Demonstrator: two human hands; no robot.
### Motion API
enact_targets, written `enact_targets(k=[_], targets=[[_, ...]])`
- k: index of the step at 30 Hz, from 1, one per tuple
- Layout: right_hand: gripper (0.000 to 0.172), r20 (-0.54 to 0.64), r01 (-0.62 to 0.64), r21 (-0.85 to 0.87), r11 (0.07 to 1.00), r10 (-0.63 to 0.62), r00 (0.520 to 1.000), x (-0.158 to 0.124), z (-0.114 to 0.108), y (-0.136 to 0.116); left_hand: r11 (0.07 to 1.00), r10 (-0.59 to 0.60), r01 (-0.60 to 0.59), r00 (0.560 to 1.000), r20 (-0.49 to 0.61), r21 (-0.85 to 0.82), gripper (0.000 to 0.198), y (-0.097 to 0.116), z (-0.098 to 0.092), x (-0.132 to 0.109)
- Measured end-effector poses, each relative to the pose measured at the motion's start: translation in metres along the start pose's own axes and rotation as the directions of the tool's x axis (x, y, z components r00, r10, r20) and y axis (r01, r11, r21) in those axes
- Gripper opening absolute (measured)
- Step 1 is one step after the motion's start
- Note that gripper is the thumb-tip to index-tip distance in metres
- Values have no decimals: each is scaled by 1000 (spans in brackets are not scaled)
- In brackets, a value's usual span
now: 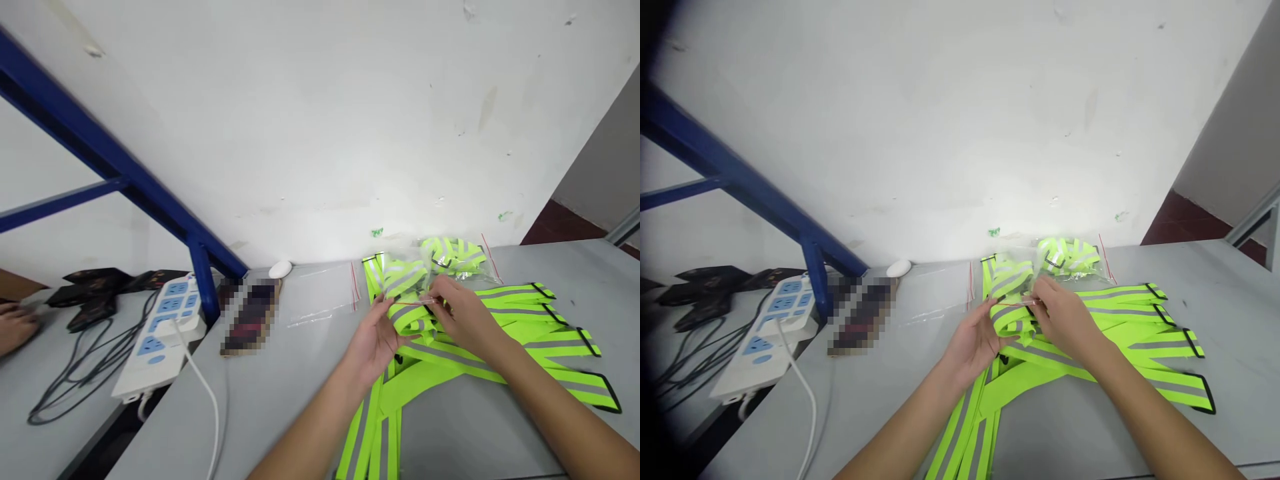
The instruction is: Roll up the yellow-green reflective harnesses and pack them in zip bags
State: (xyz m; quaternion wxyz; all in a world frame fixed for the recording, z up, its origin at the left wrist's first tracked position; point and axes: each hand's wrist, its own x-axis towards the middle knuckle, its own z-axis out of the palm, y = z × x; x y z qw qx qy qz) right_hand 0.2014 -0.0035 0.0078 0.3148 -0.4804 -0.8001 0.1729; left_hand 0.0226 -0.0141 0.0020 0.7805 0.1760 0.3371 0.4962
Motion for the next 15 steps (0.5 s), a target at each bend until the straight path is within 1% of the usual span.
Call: enact_targets(k=[1,3,5,6,8,10,13,15], targets=[[17,-11,-35,2,999,36,999,0,0,-1,999,31,-32,999,28,22,45,0,0,-1],[20,-63,-104,5,995,104,993,-1,1,-4,993,72,-78,996,61,90,66,-4,0,-3],[22,-129,-151,-1,989,150,980,-1,4,-6,980,92,-99,995,49,172,83,-10,0,-4],[23,-159,-159,-5,987,156,975,-2,5,-6,973,104,-108,994,31,205,85,-13,0,-4],[24,-188,-139,-1,990,136,973,-3,8,-7,959,147,-141,989,-3,245,76,-19,1,-3],[25,-191,-79,8,997,79,978,-5,11,-8,951,197,-182,980,-35,250,64,-22,3,-1],[24,-193,73,-63,995,-84,978,-8,18,-12,945,268,-242,958,-98,219,49,-22,5,1],[25,-192,190,-179,965,-223,956,-10,24,-19,936,319,-283,933,-166,209,40,-19,6,1]])
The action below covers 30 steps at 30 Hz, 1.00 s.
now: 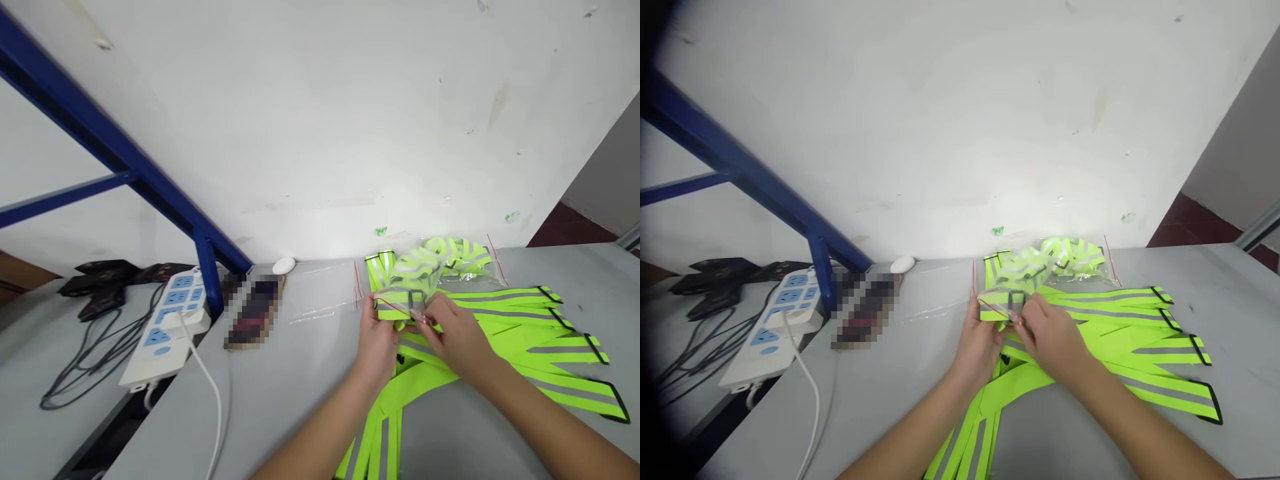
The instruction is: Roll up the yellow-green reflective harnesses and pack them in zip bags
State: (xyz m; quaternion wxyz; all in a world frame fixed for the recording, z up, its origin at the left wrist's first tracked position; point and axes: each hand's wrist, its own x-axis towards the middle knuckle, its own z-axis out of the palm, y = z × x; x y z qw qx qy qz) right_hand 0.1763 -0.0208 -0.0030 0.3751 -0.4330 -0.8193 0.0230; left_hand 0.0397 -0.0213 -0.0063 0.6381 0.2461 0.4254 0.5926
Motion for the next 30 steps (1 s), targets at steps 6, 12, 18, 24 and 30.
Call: enact_targets(k=[6,12,18,24,30], targets=[[30,-2,149,-202,968,-152,988,-4,15,-21,997,76,-79,986,-147,-15,32,0,-5,2],[33,27,-8,-86,996,11,1000,-4,20,-5,991,52,-48,998,-26,129,27,-3,-8,0],[34,41,-188,93,978,185,982,1,5,18,969,8,-79,956,294,233,25,8,-15,1],[24,268,-21,160,987,-22,963,-1,3,17,878,59,-153,975,216,453,14,8,-20,20],[24,210,111,80,991,-126,970,-5,11,8,697,338,-362,927,162,619,26,1,-26,28]])
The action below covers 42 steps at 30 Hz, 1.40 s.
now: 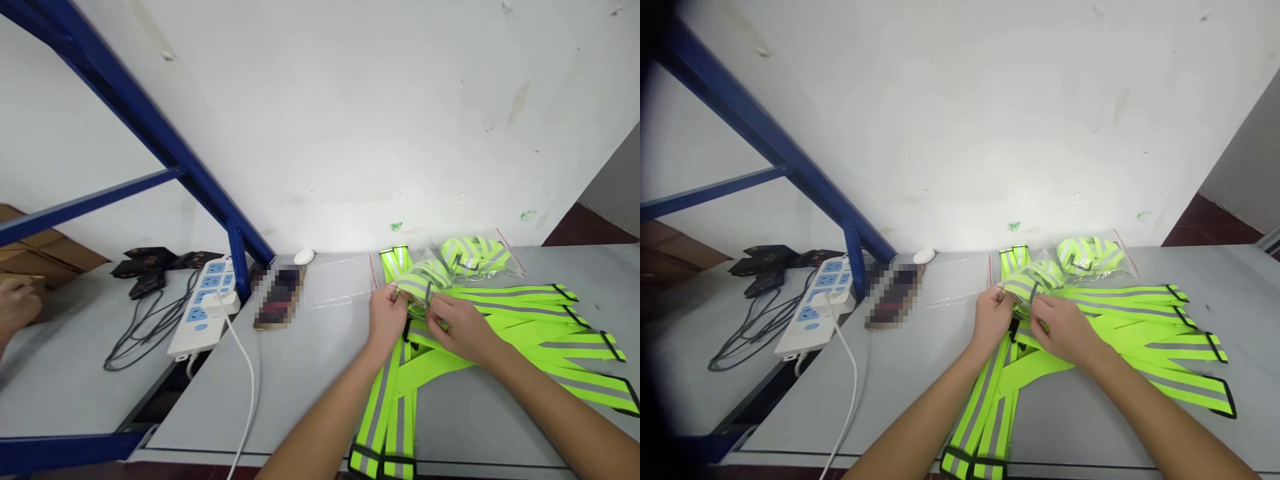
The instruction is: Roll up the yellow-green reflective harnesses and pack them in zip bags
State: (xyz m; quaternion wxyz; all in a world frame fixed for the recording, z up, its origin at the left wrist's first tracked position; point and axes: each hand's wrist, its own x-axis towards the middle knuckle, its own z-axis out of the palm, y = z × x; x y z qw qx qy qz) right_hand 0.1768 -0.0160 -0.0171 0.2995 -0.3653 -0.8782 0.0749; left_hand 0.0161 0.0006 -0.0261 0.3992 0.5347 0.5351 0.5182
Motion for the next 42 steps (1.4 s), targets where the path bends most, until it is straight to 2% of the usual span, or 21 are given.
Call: enact_targets(k=[4,6,9,11,14,17,19,21,24,26,29,31,34,36,39,40,42], targets=[[27,-97,-92,-64,994,85,992,1,0,-4,1000,-21,21,1000,-21,-9,35,4,1,-6],[30,-158,-198,-120,973,179,971,2,-4,-4,998,-60,62,997,55,-32,40,10,0,-10],[35,-212,-316,-170,933,278,937,5,-14,0,996,-83,90,969,234,-19,48,18,-3,-16],[38,-225,-334,-157,930,295,928,6,-21,4,998,-45,31,950,309,50,50,22,-5,-19],[37,-170,-290,-120,949,268,948,7,-26,8,976,71,-140,926,370,164,49,25,-6,-22],[17,-120,-260,-141,955,244,962,7,-23,11,944,189,-290,870,456,160,47,26,-4,-28],[18,-178,-276,-195,941,243,954,8,-17,13,935,229,-331,838,496,129,46,26,0,-32],[22,-251,-289,-263,920,224,942,10,-12,14,938,235,-327,842,487,113,45,25,3,-36],[16,-242,-292,-268,918,230,943,12,-11,12,966,184,-238,908,376,102,45,21,5,-36],[14,-125,-279,-150,948,262,957,12,-17,9,985,108,-143,944,311,92,45,19,5,-33],[36,95,-255,58,965,249,964,8,-32,7,996,-17,-10,960,280,94,45,16,1,-28],[47,169,-271,116,956,250,954,5,-38,9,995,-46,19,961,272,102,45,16,-1,-25],[42,159,-356,101,929,339,927,3,-36,14,982,44,-101,945,326,161,43,16,-2,-26],[35,103,-426,36,904,421,901,4,-27,16,945,150,-253,897,415,205,41,15,0,-29],[42,16,-494,-42,868,495,869,4,-12,16,888,290,-425,813,504,176,37,13,3,-32],[45,-5,-504,-44,863,504,864,4,-9,16,882,315,-443,810,495,164,37,12,4,-32],[50,-22,-507,-23,862,506,862,4,-4,17,885,313,-421,855,414,199,36,11,4,-31]])
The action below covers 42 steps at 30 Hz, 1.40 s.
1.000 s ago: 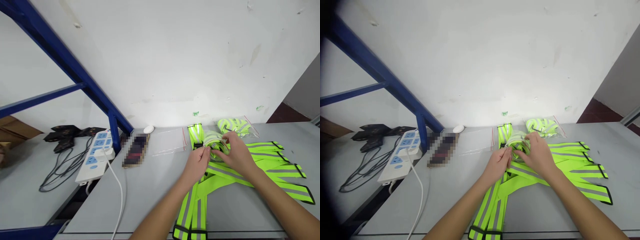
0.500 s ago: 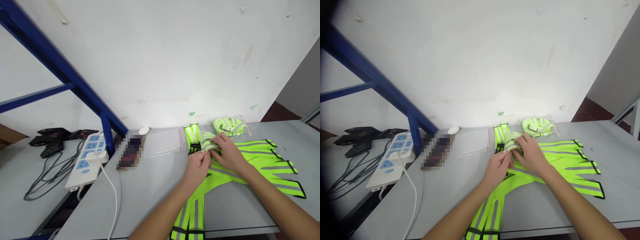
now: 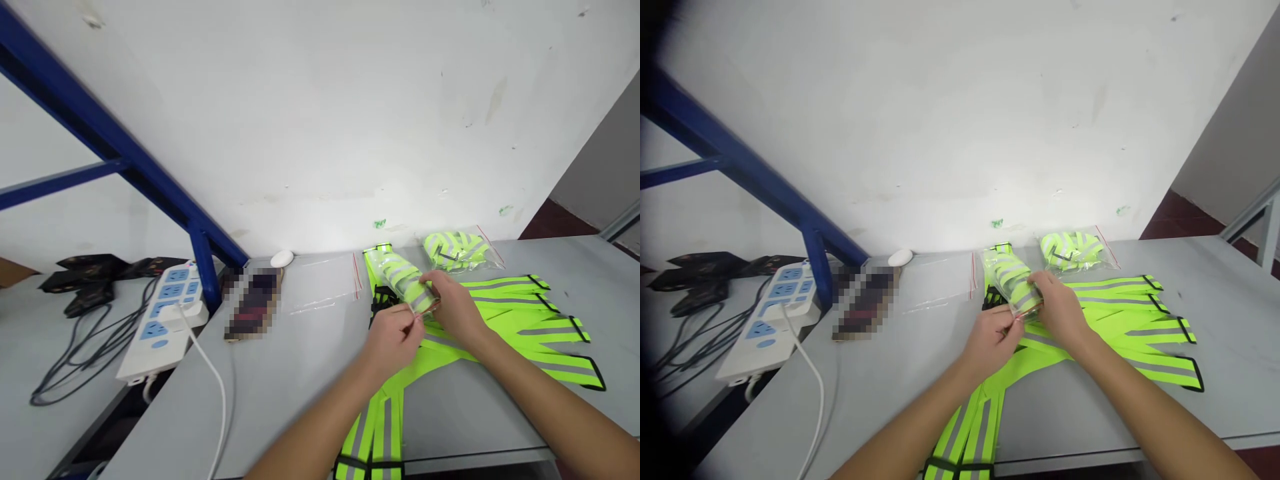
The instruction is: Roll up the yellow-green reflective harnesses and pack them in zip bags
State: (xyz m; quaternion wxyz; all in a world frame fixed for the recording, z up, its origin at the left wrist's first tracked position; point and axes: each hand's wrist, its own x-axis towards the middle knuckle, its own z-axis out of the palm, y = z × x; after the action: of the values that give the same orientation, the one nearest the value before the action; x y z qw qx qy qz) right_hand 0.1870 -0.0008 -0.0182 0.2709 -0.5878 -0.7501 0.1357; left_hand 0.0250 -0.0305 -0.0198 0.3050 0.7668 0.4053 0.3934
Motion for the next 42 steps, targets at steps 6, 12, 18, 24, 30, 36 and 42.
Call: enact_targets(k=[6,12,18,24,30,36,42], targets=[[43,169,106,121,987,-125,978,0,-4,2,928,-68,156,963,-259,337,25,-3,-20,7],[48,293,121,166,979,-166,942,-3,-22,-3,922,-2,-65,985,173,381,49,-12,-31,8],[29,389,139,141,980,-183,903,-5,-31,-10,934,-57,42,998,33,356,25,-26,-23,17],[23,371,110,-110,988,-62,927,-6,-25,-17,804,-40,72,997,-69,590,29,-30,-11,23],[8,316,96,-324,941,12,949,0,-21,-12,770,50,-74,997,56,633,15,-25,-16,20],[15,328,90,-266,960,2,945,0,-12,-7,770,12,-72,995,98,634,28,-26,-9,23],[20,326,138,-130,982,-89,941,-5,-8,-6,650,-50,-70,990,134,757,33,-15,-5,36]])
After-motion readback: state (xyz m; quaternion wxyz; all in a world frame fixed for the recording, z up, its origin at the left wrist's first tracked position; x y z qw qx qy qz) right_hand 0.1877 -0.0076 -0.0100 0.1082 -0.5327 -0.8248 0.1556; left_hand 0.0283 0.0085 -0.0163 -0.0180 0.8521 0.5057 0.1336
